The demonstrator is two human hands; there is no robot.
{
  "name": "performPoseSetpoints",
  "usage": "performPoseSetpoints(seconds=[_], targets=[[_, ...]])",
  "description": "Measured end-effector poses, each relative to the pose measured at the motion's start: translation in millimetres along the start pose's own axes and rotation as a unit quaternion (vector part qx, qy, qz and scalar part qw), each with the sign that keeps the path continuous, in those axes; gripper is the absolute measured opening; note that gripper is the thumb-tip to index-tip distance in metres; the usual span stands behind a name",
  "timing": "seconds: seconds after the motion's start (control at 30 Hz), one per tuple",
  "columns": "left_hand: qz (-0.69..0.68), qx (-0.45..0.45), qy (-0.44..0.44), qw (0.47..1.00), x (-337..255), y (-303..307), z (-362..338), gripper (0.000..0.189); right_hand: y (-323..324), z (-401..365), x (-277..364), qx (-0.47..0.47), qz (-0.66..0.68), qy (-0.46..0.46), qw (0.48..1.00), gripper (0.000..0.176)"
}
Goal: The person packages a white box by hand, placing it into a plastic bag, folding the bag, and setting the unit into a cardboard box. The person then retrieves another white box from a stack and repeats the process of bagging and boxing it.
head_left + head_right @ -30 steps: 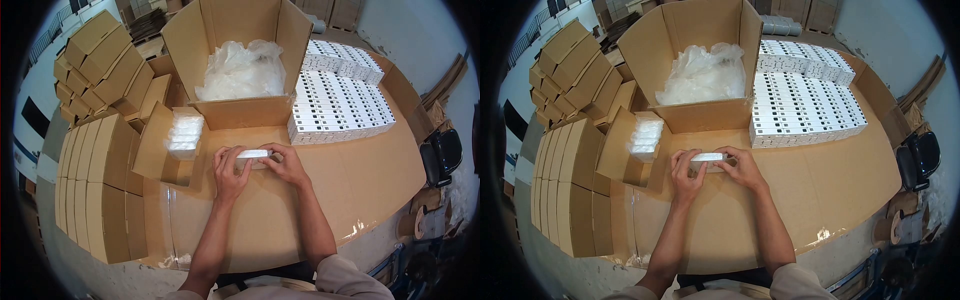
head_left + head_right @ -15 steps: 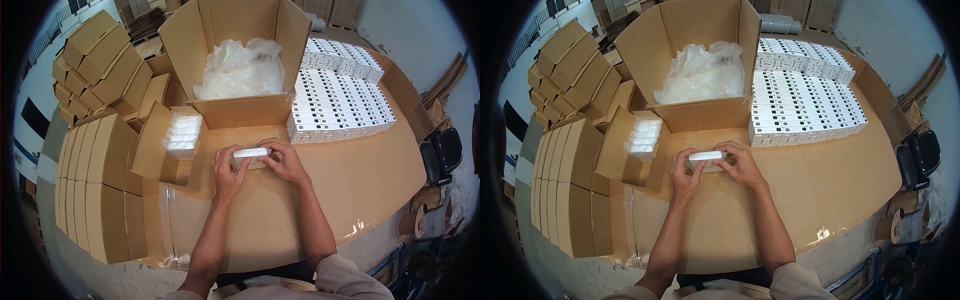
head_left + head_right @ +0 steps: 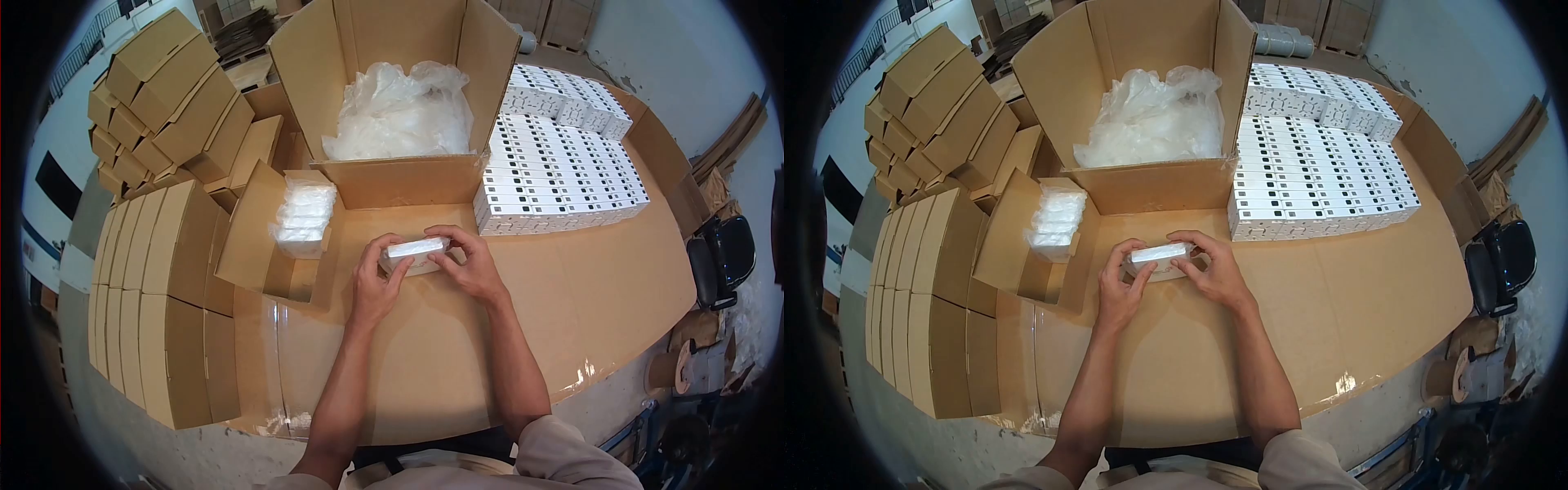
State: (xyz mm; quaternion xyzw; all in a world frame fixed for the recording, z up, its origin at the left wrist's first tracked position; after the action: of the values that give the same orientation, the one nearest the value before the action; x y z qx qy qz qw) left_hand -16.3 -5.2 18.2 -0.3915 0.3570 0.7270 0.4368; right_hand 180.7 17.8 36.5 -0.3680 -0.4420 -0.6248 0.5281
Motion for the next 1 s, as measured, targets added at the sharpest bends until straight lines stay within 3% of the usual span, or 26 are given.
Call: performPoseSetpoints(seconds=[0.2,0.33,0.5,0.6,0.7,0.9,1.0], targets=[[-0.007,0.006,0.007,1.0,0,0,0,0.035,1,0,6,-0.017,-0.062,0.042,0.997,0.036],[-0.021,0.018,0.034,0.999,3,0,-3,0.058,1,-2,-1,-0.028,-0.082,0.04,0.995,0.034],[0.021,-0.002,0.039,0.999,23,6,-30,0.087,-1,-5,-18,-0.112,0.047,0.005,0.993,0.034],[0.062,0.002,0.06,0.996,1,25,-48,0.085,-9,-4,-16,-0.141,0.092,0.006,0.986,0.033],[0.169,0.032,-0.048,0.984,2,47,-72,0.077,-22,-2,-7,-0.138,0.104,0.02,0.985,0.031],[0.235,0.161,-0.056,0.957,-33,91,-104,0.047,-65,4,35,-0.104,0.157,0.055,0.98,0.03],[0.227,0.162,-0.053,0.959,-31,97,-108,0.043,-90,11,52,-0.075,0.181,0.07,0.978,0.03]])
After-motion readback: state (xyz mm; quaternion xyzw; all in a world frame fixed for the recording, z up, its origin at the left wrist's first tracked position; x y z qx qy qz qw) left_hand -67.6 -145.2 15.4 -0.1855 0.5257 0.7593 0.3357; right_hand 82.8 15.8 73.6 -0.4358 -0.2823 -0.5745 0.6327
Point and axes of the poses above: each hand's wrist, its own z-axis towards the middle knuckle, its own y-axis out of the back of the hand, x = y × z, the point moved 1 cm from there along z, towards the middle knuckle, and after that the axes turned 13 degrees about -x, right-handed, at the moved point
